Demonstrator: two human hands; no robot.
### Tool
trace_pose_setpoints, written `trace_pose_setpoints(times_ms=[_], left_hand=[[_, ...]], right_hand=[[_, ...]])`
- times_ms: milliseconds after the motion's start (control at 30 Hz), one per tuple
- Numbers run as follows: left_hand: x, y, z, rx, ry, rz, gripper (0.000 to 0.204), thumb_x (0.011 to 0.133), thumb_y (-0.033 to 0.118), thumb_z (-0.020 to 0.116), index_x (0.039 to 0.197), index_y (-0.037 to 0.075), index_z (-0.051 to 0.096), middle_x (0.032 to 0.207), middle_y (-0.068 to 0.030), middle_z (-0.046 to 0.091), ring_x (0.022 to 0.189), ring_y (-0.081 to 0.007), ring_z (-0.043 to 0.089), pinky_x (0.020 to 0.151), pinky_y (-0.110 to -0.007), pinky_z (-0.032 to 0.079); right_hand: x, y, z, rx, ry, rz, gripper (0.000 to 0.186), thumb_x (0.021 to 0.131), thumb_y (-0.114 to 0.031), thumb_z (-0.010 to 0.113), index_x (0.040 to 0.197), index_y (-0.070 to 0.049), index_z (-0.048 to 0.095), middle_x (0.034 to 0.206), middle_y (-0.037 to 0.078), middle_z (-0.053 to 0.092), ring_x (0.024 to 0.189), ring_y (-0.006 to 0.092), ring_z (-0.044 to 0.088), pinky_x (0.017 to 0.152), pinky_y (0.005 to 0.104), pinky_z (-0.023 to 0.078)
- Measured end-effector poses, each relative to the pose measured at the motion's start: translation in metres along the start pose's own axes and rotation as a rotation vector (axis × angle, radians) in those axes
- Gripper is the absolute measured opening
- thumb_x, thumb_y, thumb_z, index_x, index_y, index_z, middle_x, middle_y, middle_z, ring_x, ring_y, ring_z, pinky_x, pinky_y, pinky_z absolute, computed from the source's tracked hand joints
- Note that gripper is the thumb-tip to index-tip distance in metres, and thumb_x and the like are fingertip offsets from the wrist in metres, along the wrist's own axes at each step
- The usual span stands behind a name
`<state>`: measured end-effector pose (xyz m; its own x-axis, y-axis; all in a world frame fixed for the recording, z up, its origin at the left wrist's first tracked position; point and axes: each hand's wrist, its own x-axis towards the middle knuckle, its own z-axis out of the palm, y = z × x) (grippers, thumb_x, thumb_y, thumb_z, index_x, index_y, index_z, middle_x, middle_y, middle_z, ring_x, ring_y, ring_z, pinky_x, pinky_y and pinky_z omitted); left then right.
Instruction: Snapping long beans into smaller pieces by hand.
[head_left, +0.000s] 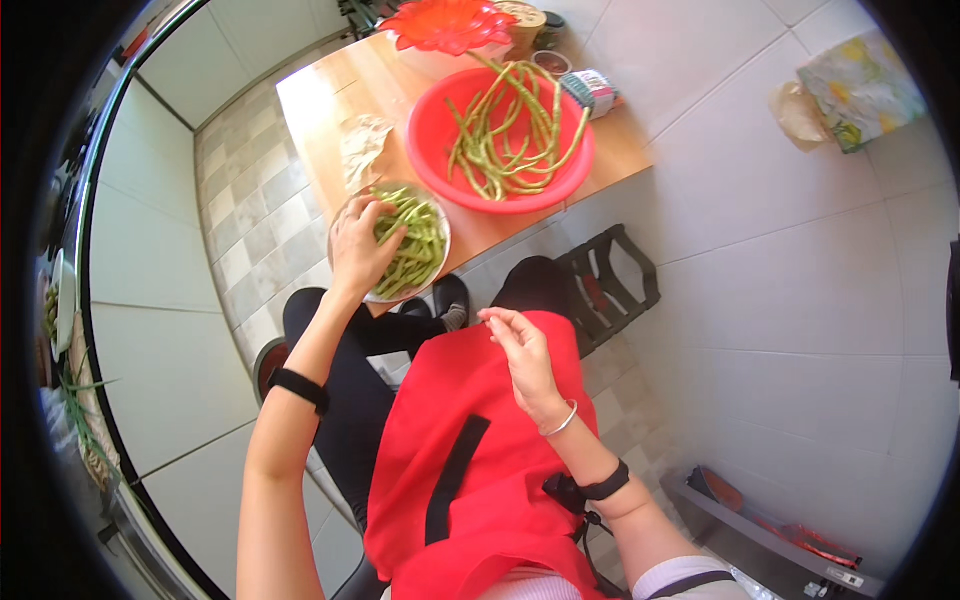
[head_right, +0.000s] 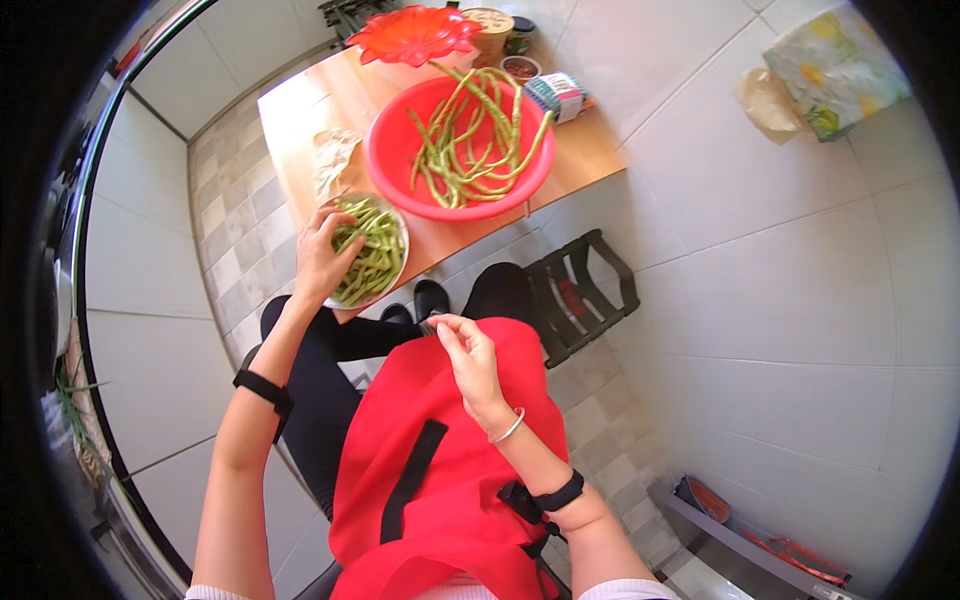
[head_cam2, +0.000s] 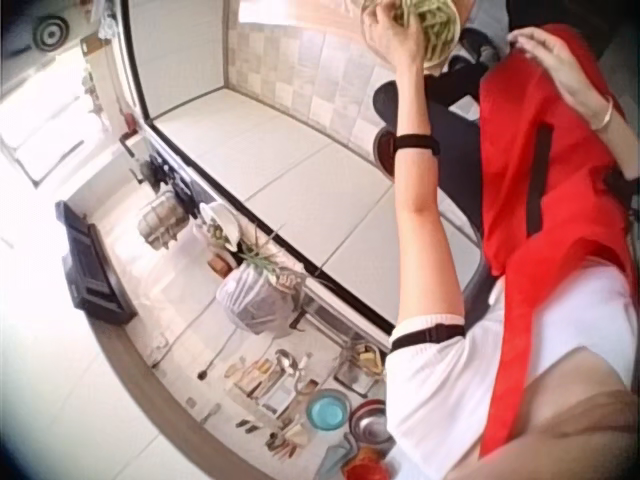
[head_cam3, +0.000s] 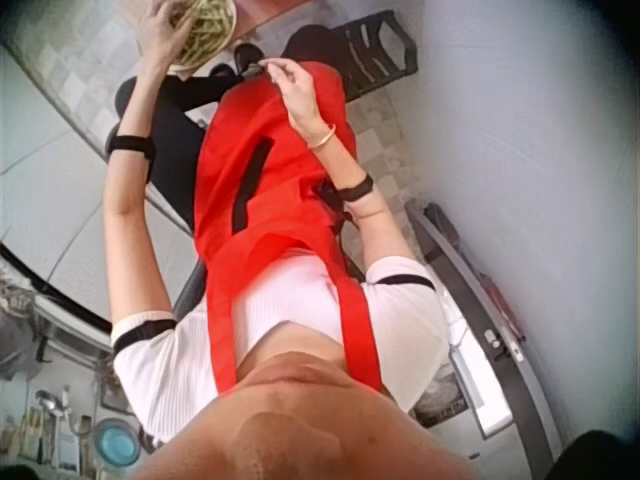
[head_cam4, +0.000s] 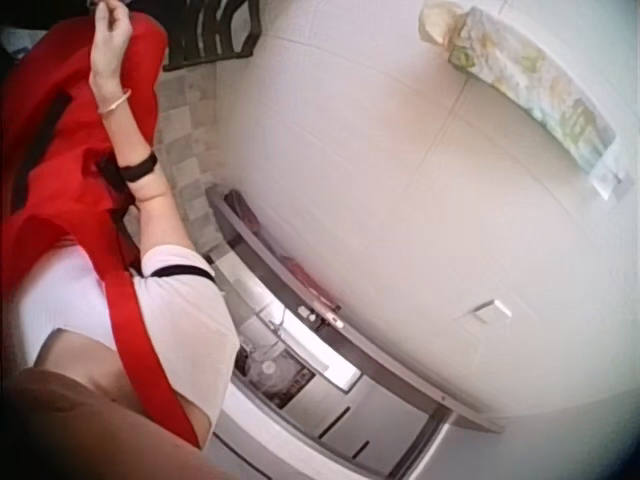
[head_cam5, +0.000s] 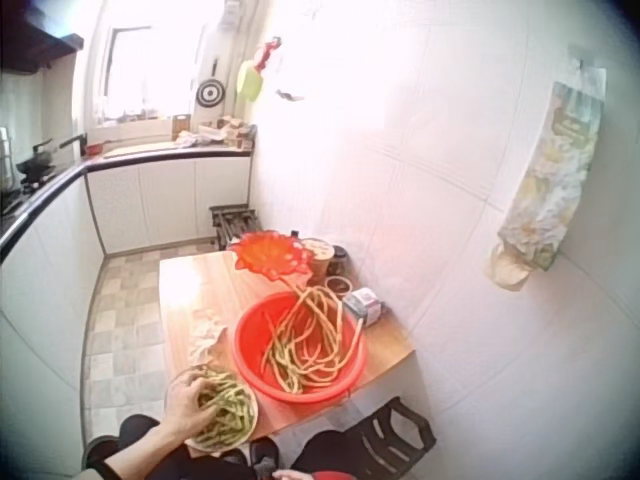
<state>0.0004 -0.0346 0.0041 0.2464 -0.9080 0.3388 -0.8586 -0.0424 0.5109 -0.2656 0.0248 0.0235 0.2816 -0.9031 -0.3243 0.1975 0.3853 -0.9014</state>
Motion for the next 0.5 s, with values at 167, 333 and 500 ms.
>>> trace_pose_setpoints(times_ms=[167,333,500], left_hand=[[-0.008,0.006,0.006,0.018,-0.055,-0.052,0.058,0.073,0.029,0.08,0.125,0.013,0.058,0.132,-0.0126,0.054,0.122,-0.0355,0.051,0.103,-0.047,0.038],[-0.012,0.021,-0.026,-0.077,0.026,-0.025,0.068,0.07,0.027,0.082,0.13,0.011,0.055,0.138,-0.0126,0.049,0.127,-0.0341,0.045,0.107,-0.046,0.034],[-0.046,0.032,-0.061,-0.253,0.042,-0.107,0.051,0.077,0.013,0.074,0.124,0.006,0.057,0.131,-0.0133,0.053,0.124,-0.0342,0.047,0.105,-0.044,0.036]], right_hand=[[0.025,-0.014,-0.024,-0.157,0.022,-0.112,0.015,0.096,-0.011,0.06,0.103,-0.001,0.069,0.099,0.001,0.066,0.091,0.0062,0.056,0.083,0.022,0.044],[0.105,-0.071,-0.031,-0.493,0.141,-0.577,0.014,0.091,-0.012,0.066,0.094,0.001,0.068,0.081,0.006,0.07,0.07,0.0081,0.06,0.063,0.0261,0.049],[0.218,-0.123,-0.039,-1.046,0.35,-0.789,0.028,0.084,-0.018,0.07,0.105,-0.001,0.066,0.085,0.015,0.07,0.077,0.0258,0.068,0.07,0.0374,0.053]])
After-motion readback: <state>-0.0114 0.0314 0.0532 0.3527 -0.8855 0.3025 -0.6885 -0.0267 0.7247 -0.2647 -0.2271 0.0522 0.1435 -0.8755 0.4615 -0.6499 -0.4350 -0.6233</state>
